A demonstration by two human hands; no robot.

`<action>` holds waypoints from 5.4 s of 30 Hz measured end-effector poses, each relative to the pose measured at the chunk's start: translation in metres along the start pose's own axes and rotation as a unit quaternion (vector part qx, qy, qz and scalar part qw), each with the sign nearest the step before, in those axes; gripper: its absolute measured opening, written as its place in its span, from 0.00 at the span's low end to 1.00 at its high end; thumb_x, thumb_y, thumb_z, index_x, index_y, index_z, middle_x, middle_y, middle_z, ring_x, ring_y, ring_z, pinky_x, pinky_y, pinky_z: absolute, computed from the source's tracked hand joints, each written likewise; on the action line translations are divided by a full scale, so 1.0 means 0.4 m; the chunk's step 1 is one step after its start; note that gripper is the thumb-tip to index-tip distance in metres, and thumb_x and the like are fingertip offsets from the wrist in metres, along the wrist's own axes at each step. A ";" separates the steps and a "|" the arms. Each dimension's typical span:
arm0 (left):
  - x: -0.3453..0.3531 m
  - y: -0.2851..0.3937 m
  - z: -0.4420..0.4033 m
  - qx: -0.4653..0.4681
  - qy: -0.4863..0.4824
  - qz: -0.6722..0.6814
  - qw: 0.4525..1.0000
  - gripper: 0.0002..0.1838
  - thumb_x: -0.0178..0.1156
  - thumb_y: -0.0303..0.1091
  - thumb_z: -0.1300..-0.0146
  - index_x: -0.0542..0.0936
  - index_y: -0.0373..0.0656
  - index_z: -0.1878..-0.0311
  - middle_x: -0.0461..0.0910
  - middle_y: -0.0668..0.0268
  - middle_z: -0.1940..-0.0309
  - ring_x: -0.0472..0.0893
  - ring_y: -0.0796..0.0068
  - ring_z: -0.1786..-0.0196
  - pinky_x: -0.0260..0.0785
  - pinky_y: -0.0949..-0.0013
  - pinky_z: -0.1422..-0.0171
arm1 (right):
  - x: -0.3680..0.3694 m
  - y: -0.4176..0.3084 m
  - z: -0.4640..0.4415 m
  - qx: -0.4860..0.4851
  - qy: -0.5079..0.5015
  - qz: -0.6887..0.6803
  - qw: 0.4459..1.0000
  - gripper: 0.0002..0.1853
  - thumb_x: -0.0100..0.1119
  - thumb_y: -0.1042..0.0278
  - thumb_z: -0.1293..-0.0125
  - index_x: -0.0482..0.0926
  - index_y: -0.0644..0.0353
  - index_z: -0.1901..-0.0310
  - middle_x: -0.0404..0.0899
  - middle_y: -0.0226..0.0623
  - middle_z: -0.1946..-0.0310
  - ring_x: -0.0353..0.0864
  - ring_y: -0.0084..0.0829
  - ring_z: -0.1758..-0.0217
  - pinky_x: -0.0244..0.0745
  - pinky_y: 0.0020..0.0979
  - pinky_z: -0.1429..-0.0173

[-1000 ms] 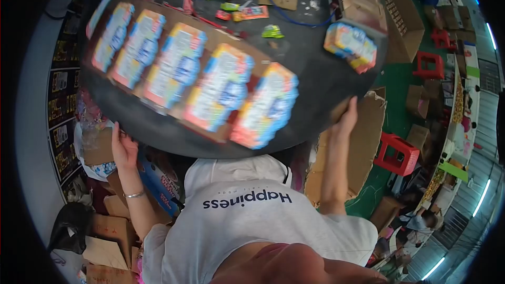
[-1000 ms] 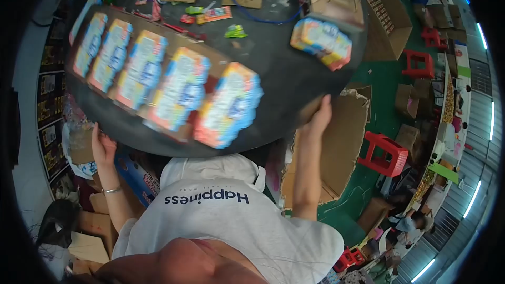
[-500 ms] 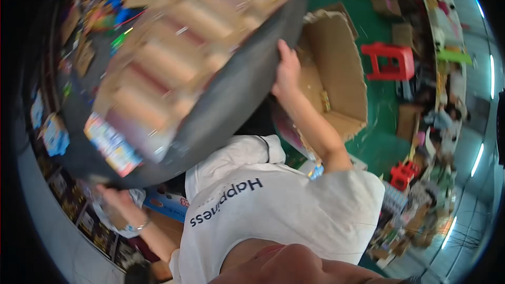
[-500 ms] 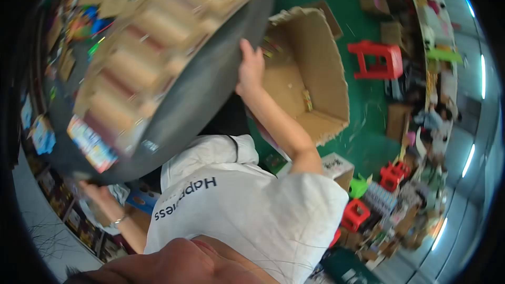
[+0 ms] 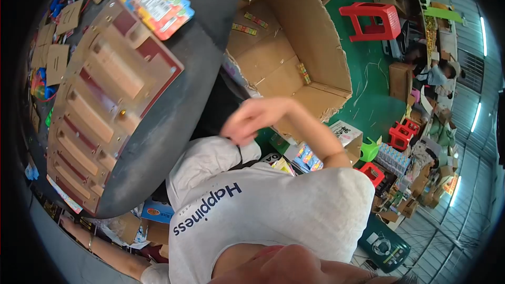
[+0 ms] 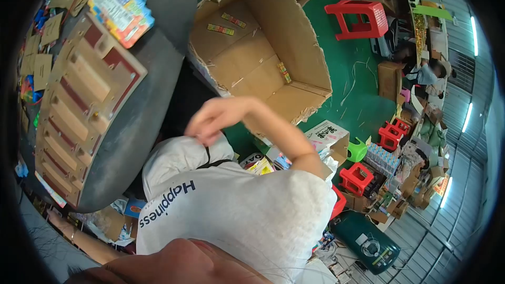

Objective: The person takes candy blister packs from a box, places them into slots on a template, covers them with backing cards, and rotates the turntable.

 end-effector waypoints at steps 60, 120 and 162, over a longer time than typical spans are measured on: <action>0.884 -0.386 1.700 0.080 -0.830 -0.158 0.529 0.29 0.70 0.38 0.40 0.71 0.35 0.40 0.82 0.60 0.55 0.83 0.71 0.52 0.77 0.68 0.47 | -0.035 -0.339 0.039 0.005 0.072 0.314 0.947 0.28 0.74 0.69 0.46 0.74 0.63 0.44 0.77 0.34 0.51 0.78 0.25 0.51 0.75 0.29 0.49; 0.362 0.137 0.900 0.416 -0.023 -0.382 0.825 0.29 0.67 0.53 0.39 0.74 0.42 0.44 0.70 0.51 0.35 0.80 0.52 0.45 0.76 0.50 0.49 | 0.399 -0.669 -0.681 -0.207 0.237 0.430 0.846 0.18 0.66 0.57 0.37 0.79 0.62 0.79 0.75 0.33 0.86 0.77 0.32 0.82 0.67 0.32 0.76; 0.252 0.196 0.659 0.618 0.286 -0.384 0.624 0.21 0.74 0.38 0.45 0.79 0.43 0.50 0.83 0.60 0.64 0.84 0.64 0.64 0.76 0.68 0.57 | -0.234 -0.562 -0.287 -0.086 0.585 0.555 0.585 0.24 0.77 0.70 0.51 0.79 0.64 0.52 0.78 0.31 0.63 0.70 0.17 0.73 0.71 0.23 0.66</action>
Point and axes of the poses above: each hand's wrist, its own z-axis away from the middle knuckle, its own x-axis out of the palm, y = z × x, the point moved 5 cm from there along -z, towards the middle knuckle
